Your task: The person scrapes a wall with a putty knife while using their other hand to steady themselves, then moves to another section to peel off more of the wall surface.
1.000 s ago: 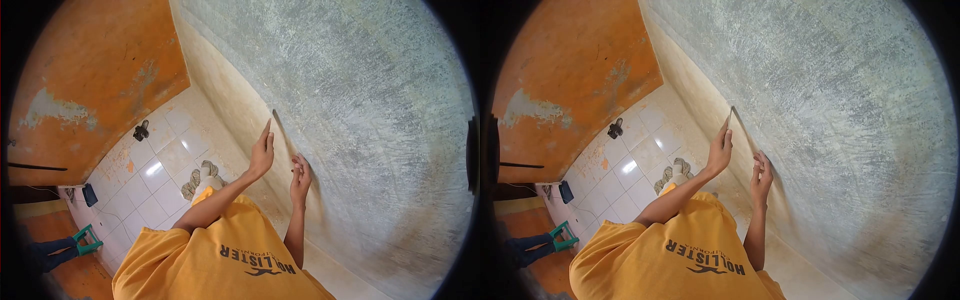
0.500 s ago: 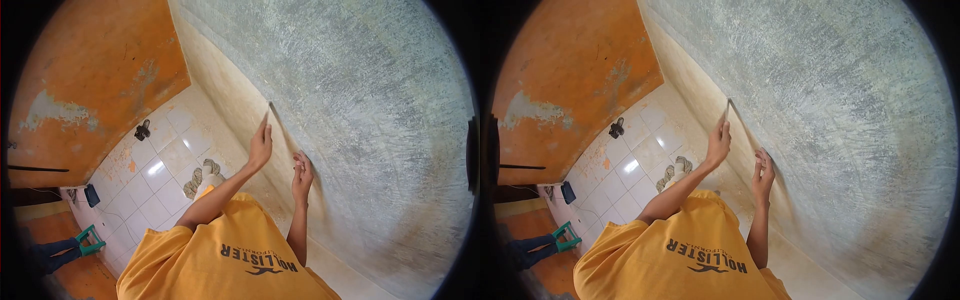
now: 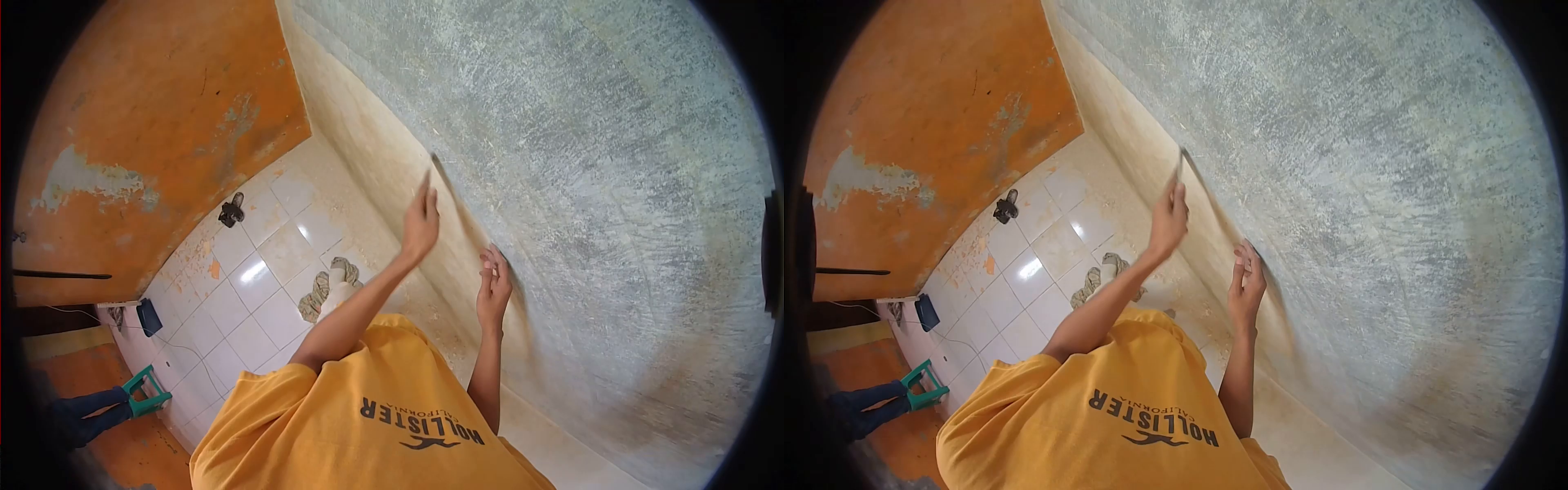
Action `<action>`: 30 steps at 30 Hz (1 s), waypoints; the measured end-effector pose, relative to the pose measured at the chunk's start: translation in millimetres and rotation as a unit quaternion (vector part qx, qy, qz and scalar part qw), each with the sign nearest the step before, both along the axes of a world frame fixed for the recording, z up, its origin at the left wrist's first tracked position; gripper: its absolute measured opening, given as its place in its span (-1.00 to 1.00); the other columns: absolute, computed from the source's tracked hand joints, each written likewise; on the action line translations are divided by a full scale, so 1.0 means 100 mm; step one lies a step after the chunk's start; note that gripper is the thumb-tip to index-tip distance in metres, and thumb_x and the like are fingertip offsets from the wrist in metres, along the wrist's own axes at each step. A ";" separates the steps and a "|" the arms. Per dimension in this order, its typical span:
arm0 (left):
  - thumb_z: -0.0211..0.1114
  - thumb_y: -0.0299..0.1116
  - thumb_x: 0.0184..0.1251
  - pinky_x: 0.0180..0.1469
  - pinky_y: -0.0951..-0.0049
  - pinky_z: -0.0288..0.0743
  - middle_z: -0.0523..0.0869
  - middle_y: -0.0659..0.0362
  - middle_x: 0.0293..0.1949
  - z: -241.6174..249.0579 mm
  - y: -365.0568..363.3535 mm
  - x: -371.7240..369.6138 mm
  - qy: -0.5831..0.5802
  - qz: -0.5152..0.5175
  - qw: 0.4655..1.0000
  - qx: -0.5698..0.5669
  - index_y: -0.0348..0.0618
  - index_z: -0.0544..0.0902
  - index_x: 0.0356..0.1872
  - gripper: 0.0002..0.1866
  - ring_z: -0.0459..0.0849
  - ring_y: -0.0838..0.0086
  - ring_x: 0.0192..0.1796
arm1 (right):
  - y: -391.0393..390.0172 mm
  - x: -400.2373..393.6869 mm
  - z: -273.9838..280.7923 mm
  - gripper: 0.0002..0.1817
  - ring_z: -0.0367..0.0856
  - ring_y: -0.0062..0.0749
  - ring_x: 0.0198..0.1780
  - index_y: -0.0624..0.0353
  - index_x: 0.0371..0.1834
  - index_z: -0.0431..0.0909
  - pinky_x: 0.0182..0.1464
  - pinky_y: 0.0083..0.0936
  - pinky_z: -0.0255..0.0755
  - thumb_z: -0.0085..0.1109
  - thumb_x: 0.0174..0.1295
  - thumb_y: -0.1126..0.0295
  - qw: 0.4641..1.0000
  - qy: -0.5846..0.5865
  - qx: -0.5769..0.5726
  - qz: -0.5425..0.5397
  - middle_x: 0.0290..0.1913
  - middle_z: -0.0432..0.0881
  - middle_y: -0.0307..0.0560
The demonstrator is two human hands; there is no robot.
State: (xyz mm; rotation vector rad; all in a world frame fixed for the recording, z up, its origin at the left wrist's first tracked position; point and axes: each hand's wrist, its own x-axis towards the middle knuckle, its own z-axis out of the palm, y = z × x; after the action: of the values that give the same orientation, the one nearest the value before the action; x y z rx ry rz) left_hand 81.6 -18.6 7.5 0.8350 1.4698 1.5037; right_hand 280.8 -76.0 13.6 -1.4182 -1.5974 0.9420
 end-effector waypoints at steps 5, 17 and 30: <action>-0.05 -0.23 0.77 -0.28 0.44 0.46 0.53 0.19 -0.44 0.10 -0.11 0.02 0.008 -0.022 0.999 -0.023 -0.05 0.34 0.62 -0.49 0.42 0.55 -0.42 | 0.04 -0.08 0.07 -0.55 0.65 -0.30 0.27 0.20 0.51 0.41 0.20 -0.38 0.54 -0.08 0.68 0.28 1.000 -0.015 0.001 0.005 0.28 0.66 0.02; -0.05 -0.23 0.76 -0.30 0.44 0.43 0.57 0.19 -0.37 0.19 -0.20 0.03 0.006 -0.049 0.998 -0.029 -0.07 0.29 0.64 -0.46 0.36 0.60 -0.42 | 0.01 -0.11 0.04 -0.59 0.68 -0.27 0.26 0.18 0.46 0.46 0.18 -0.38 0.52 -0.04 0.65 0.32 1.000 -0.007 0.003 -0.010 0.24 0.72 0.02; -0.05 -0.20 0.77 -0.26 0.48 0.44 0.55 0.23 -0.38 0.21 -0.02 -0.08 -0.035 -0.021 0.998 -0.048 -0.01 0.31 0.64 -0.47 0.41 0.59 -0.40 | 0.06 -0.10 0.05 -0.56 0.66 -0.31 0.27 0.19 0.50 0.41 0.19 -0.40 0.52 -0.07 0.68 0.29 1.000 -0.017 0.008 0.006 0.27 0.68 0.02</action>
State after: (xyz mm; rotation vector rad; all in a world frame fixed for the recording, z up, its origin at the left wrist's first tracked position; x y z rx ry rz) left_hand 73.9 -21.0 28.1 0.7443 1.4507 1.4061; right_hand 270.5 -70.2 18.3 -1.4209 -1.6368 0.9153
